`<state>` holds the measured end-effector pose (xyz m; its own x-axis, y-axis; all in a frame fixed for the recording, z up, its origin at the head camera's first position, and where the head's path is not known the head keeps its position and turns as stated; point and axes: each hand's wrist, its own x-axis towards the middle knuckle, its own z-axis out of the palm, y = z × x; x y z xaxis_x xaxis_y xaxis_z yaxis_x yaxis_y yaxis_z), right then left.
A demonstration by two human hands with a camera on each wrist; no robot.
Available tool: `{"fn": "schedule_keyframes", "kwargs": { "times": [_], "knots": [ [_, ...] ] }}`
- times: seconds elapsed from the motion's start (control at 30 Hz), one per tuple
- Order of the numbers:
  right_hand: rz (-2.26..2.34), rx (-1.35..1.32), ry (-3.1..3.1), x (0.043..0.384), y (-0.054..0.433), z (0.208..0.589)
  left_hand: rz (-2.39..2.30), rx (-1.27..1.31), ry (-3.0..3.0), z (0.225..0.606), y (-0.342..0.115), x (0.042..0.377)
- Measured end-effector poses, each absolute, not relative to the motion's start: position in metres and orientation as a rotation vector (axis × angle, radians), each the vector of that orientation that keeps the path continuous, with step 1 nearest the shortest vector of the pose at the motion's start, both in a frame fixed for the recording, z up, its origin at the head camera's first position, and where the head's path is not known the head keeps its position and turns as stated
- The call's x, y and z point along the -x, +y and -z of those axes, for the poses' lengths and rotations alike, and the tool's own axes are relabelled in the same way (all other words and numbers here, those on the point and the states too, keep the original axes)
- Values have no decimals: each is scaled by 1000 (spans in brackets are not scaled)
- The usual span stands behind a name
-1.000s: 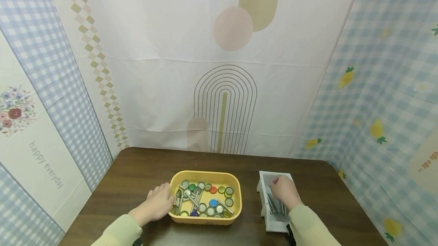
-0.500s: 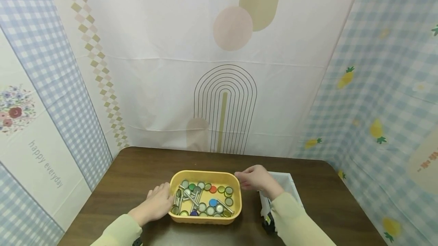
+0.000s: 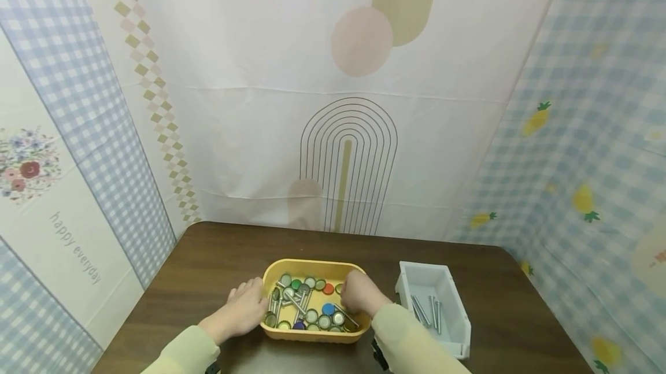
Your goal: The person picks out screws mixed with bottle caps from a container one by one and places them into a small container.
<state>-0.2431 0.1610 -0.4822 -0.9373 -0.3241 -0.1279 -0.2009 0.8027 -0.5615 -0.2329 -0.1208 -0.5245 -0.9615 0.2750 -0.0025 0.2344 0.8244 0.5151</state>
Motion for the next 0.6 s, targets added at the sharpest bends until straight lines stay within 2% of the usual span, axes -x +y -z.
{"fn": "schedule_keyframes", "kwargs": {
  "times": [0.6],
  "knots": [
    [446, 526, 2933, 238, 146, 501, -814, -406, 2933, 526, -119, 234]
  ]
}}
